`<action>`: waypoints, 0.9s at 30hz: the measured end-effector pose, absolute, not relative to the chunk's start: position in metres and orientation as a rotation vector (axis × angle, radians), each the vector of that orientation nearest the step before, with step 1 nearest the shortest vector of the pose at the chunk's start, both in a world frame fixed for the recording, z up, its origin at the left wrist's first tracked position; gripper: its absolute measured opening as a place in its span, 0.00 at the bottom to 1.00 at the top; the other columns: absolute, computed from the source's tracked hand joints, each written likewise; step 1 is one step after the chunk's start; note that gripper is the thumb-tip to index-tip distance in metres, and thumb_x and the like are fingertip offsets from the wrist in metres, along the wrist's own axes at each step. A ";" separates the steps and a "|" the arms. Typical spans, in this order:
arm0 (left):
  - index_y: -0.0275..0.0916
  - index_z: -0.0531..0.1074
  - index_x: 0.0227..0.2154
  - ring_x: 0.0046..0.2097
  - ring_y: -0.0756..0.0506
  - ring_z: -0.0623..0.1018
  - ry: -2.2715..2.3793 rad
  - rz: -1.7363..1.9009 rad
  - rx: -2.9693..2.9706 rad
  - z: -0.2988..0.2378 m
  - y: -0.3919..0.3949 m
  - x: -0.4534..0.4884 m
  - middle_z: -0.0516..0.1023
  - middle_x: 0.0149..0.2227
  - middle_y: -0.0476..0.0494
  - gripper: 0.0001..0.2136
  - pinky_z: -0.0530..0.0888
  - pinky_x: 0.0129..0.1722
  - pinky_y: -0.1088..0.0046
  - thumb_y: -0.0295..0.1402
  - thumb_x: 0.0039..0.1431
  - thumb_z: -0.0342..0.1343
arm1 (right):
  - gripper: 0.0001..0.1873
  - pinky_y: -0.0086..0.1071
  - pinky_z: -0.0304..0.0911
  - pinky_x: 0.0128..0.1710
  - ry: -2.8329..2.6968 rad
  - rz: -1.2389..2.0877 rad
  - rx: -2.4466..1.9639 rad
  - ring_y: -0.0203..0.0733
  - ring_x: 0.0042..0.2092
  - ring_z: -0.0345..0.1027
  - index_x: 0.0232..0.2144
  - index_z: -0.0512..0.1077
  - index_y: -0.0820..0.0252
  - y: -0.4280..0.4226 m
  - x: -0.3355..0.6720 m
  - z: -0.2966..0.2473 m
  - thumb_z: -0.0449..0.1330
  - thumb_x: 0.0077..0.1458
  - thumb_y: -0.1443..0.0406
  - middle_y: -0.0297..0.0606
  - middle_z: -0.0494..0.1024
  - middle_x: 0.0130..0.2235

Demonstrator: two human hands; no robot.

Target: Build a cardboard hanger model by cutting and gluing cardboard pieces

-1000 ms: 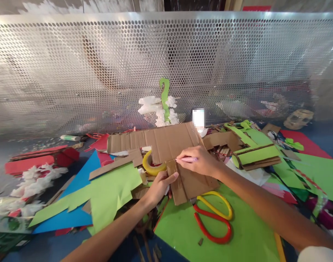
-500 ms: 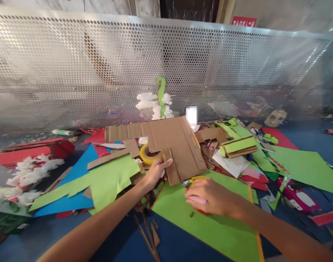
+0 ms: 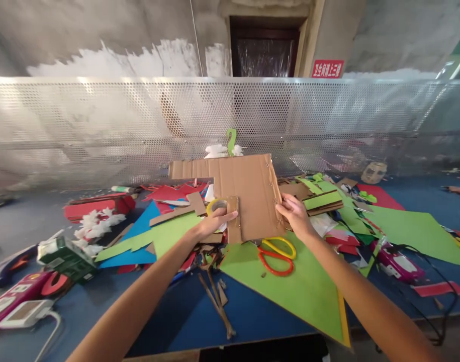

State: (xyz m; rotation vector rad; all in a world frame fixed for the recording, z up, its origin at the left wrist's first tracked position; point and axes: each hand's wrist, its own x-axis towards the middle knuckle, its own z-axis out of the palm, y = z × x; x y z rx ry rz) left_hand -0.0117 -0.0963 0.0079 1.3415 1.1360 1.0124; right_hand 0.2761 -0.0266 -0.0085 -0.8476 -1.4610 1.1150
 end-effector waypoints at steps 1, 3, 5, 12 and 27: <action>0.38 0.76 0.28 0.22 0.48 0.73 1.164 0.999 1.340 0.008 -0.102 -0.014 0.73 0.23 0.48 0.19 0.68 0.20 0.73 0.48 0.47 0.72 | 0.30 0.46 0.73 0.51 -1.426 1.122 -0.834 0.51 0.44 0.78 0.51 0.71 0.58 -0.027 0.275 -0.011 0.69 0.48 0.53 0.42 0.83 0.40; 0.38 0.77 0.33 0.23 0.47 0.73 1.239 1.012 1.308 0.007 -0.115 -0.022 0.74 0.25 0.48 0.20 0.68 0.20 0.73 0.48 0.46 0.73 | 0.31 0.44 0.73 0.48 -1.385 1.081 -0.838 0.49 0.41 0.78 0.50 0.71 0.57 -0.028 0.276 -0.013 0.70 0.46 0.53 0.40 0.82 0.37; 0.37 0.77 0.36 0.26 0.47 0.74 1.326 1.063 1.258 0.006 -0.129 -0.035 0.76 0.28 0.47 0.22 0.68 0.21 0.74 0.48 0.44 0.73 | 0.31 0.42 0.73 0.45 -1.363 1.041 -0.849 0.49 0.40 0.77 0.50 0.71 0.57 -0.028 0.278 -0.014 0.71 0.45 0.53 0.39 0.81 0.36; 0.36 0.75 0.36 0.33 0.43 0.77 1.711 0.969 1.292 -0.003 -0.164 -0.088 0.78 0.31 0.43 0.26 0.71 0.28 0.72 0.55 0.47 0.68 | 0.29 0.40 0.71 0.42 -1.353 1.006 -0.825 0.46 0.37 0.75 0.49 0.73 0.57 -0.027 0.280 -0.015 0.70 0.44 0.53 0.36 0.81 0.34; 0.39 0.74 0.31 0.25 0.47 0.70 1.412 0.859 1.655 0.026 -0.140 -0.015 0.73 0.25 0.46 0.21 0.65 0.22 0.73 0.55 0.57 0.62 | 0.31 0.41 0.72 0.41 -1.378 1.068 -0.760 0.47 0.37 0.74 0.51 0.73 0.56 -0.028 0.274 -0.012 0.68 0.46 0.51 0.35 0.78 0.33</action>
